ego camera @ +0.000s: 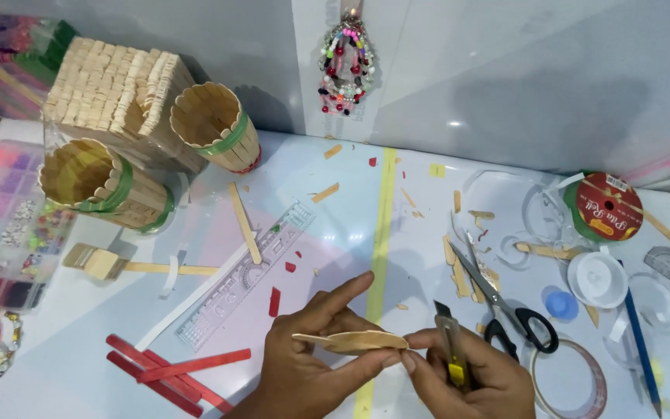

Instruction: Cutting wooden popsicle sticks to size with scissors and arranging them to assemble a circular base for a handicraft project.

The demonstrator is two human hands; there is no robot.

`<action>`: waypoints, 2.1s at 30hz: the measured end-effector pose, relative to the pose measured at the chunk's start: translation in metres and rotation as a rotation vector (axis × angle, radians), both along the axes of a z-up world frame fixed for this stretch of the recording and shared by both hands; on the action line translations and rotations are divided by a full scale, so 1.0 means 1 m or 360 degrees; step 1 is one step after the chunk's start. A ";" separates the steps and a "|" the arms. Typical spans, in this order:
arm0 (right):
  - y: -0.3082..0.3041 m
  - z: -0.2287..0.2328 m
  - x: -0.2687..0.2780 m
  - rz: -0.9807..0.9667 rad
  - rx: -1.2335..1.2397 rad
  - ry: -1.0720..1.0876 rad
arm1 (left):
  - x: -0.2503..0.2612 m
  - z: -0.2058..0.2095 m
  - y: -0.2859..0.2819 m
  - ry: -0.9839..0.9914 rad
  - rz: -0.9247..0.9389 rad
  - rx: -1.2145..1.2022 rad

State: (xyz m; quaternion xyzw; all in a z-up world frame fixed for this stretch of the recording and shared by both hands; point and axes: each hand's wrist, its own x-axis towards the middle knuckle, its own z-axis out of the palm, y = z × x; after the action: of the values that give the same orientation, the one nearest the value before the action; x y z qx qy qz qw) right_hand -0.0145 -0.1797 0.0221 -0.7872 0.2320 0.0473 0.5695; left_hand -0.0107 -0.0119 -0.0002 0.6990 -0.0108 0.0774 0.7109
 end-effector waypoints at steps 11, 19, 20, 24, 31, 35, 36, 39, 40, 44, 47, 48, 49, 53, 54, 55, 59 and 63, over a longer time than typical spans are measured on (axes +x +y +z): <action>-0.001 -0.009 0.002 -0.0003 -0.0110 -0.0096 | -0.002 0.003 -0.004 0.0050 0.0047 0.0062; 0.005 -0.012 0.001 -0.0111 -0.0181 -0.0114 | -0.003 0.000 -0.006 -0.0104 0.0097 0.0142; 0.007 -0.011 0.001 -0.0153 -0.0180 -0.0104 | -0.003 0.000 -0.005 -0.0089 0.0107 0.0194; 0.003 -0.001 0.007 -0.0068 -0.0146 0.0042 | -0.001 0.001 -0.002 0.0251 0.0092 -0.0040; -0.007 -0.001 0.031 -0.0185 0.0002 0.0335 | 0.012 0.010 0.009 0.0802 0.0139 -0.0190; -0.027 -0.018 0.043 0.0100 -0.0039 0.0181 | 0.015 0.015 0.011 0.0877 0.0196 -0.0235; -0.022 -0.012 0.042 0.0105 -0.0039 0.0176 | 0.015 0.013 0.011 0.0872 0.0200 -0.0236; -0.006 0.005 0.042 -0.0122 0.0041 0.0317 | 0.014 0.009 0.010 0.0783 0.0171 -0.0273; -0.002 0.011 0.042 -0.0064 0.0118 0.0456 | 0.015 0.009 0.010 0.0805 0.0153 -0.0223; -0.008 -0.014 0.034 -0.0031 0.0334 0.0520 | 0.014 0.008 0.009 0.0837 0.0094 -0.0216; -0.015 -0.024 0.036 -0.0076 0.0607 0.0519 | 0.014 0.011 0.009 0.0815 0.0109 -0.0352; -0.019 -0.027 0.038 -0.0071 0.0607 0.0515 | 0.014 0.004 0.012 0.0809 0.0112 -0.0352; -0.024 -0.031 0.040 -0.0038 0.0622 0.0440 | 0.014 -0.002 0.015 0.0674 0.0166 -0.0458; -0.032 -0.026 0.048 -0.0028 0.0504 0.0361 | 0.020 -0.001 0.031 0.0517 0.0347 -0.0528; -0.032 -0.025 0.049 -0.0028 0.0507 0.0356 | 0.021 -0.002 0.031 0.0512 0.0345 -0.0526; -0.032 -0.023 0.049 -0.0030 0.0517 0.0356 | 0.021 -0.003 0.031 0.0455 0.0330 -0.0485; -0.036 -0.029 0.048 0.0021 0.0523 0.0292 | 0.021 -0.011 0.025 0.0539 0.0271 -0.0479; -0.033 -0.026 0.046 0.0018 0.0499 0.0298 | 0.022 -0.009 0.023 0.0620 0.0255 -0.0201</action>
State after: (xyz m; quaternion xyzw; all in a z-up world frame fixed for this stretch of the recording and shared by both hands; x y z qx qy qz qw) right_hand 0.0319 -0.2127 -0.0042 -0.6821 0.2693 0.1593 0.6609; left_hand 0.0111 0.0111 -0.0093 0.6534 0.1872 -0.0026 0.7335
